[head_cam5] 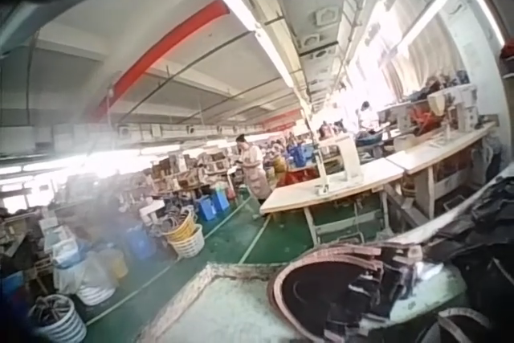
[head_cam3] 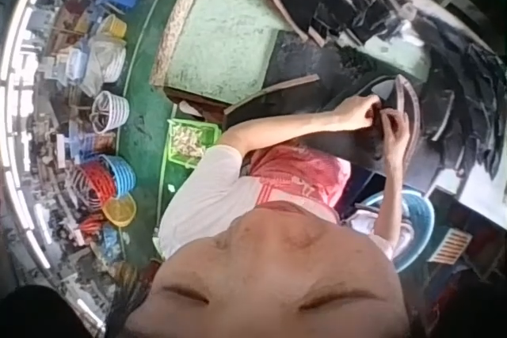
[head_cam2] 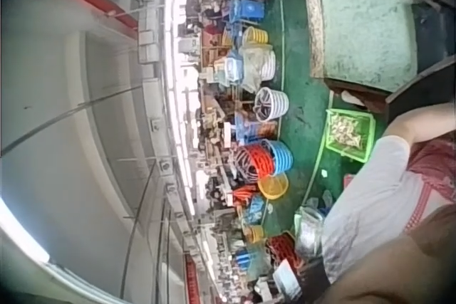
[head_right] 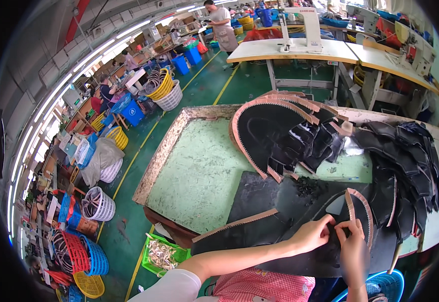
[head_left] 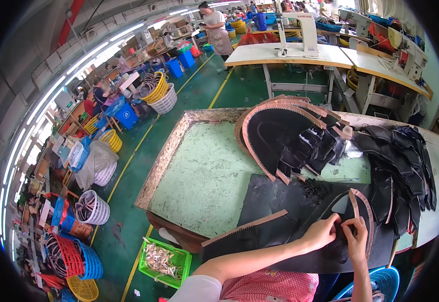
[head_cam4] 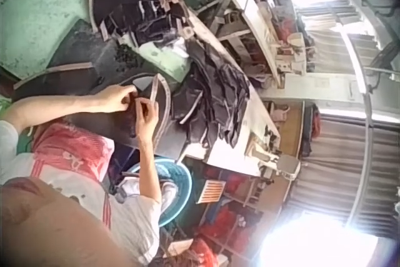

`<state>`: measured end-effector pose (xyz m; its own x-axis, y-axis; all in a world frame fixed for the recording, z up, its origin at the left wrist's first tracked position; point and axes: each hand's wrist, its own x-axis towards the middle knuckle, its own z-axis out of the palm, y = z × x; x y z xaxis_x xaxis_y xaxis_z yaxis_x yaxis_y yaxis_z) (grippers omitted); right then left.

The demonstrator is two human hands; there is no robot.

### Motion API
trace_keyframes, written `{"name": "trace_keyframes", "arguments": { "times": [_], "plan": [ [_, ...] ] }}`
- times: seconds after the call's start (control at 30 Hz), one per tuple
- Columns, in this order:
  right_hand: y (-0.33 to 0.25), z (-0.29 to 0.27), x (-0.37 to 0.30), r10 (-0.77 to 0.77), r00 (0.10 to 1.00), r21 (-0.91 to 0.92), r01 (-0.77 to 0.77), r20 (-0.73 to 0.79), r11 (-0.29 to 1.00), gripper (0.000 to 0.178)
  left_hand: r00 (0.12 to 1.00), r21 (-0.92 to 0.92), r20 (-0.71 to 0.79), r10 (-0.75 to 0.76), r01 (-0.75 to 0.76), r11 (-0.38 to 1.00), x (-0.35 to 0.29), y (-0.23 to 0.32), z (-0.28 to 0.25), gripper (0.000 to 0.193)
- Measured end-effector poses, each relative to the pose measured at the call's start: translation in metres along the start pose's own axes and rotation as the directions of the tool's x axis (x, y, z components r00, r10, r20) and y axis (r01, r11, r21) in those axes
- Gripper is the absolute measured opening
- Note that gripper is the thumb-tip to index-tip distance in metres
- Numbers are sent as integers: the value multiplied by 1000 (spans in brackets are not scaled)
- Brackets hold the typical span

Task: Picking up, aligning, and stacking black leather shoe upper components at a factory workbench.

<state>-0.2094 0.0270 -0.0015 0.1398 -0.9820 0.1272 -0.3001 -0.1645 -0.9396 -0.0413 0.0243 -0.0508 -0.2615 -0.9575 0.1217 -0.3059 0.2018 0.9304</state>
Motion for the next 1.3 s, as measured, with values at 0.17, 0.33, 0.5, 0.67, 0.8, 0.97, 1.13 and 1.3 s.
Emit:
{"name": "trace_keyframes", "arguments": {
  "times": [0.17, 0.33, 0.5, 0.67, 0.8, 0.97, 1.13, 1.3],
  "plan": [
    [-11, -2, 2, -136, 988, -252, 151, 77, 956, 18, 1000, -43, -24, 14, -15, 999, -7, 14, -17, 42],
    [-18, -4, -2, -61, 994, -320, 87, 91, 944, 25, 999, -105, -34, 16, -20, 994, -13, 13, -17, 36],
    [-10, -9, -10, -71, 994, -262, 90, 79, 961, 26, 993, 37, 47, -109, 108, 993, -4, 22, -15, 28],
    [-8, -10, -14, -71, 995, -180, 83, 71, 980, 29, 987, 48, 102, -127, 123, 991, 9, 23, -24, 26],
    [-5, -11, -7, -80, 993, -146, 93, 91, 985, 29, 987, -33, 64, -145, 147, 989, 6, 15, -30, 13],
    [-5, -15, -4, -13, 994, -216, 36, 107, 976, 31, 991, -76, 18, -133, 134, 988, 4, 18, -25, 12],
    [0, -19, -7, -20, 980, -295, 79, 196, 952, 34, 993, -175, 48, -104, 111, 978, 2, 15, -21, 10],
    [6, -19, -8, -42, 983, -215, 80, 177, 973, 35, 974, -8, 69, -215, 216, 976, 8, 35, -19, 18]
  ]
}}
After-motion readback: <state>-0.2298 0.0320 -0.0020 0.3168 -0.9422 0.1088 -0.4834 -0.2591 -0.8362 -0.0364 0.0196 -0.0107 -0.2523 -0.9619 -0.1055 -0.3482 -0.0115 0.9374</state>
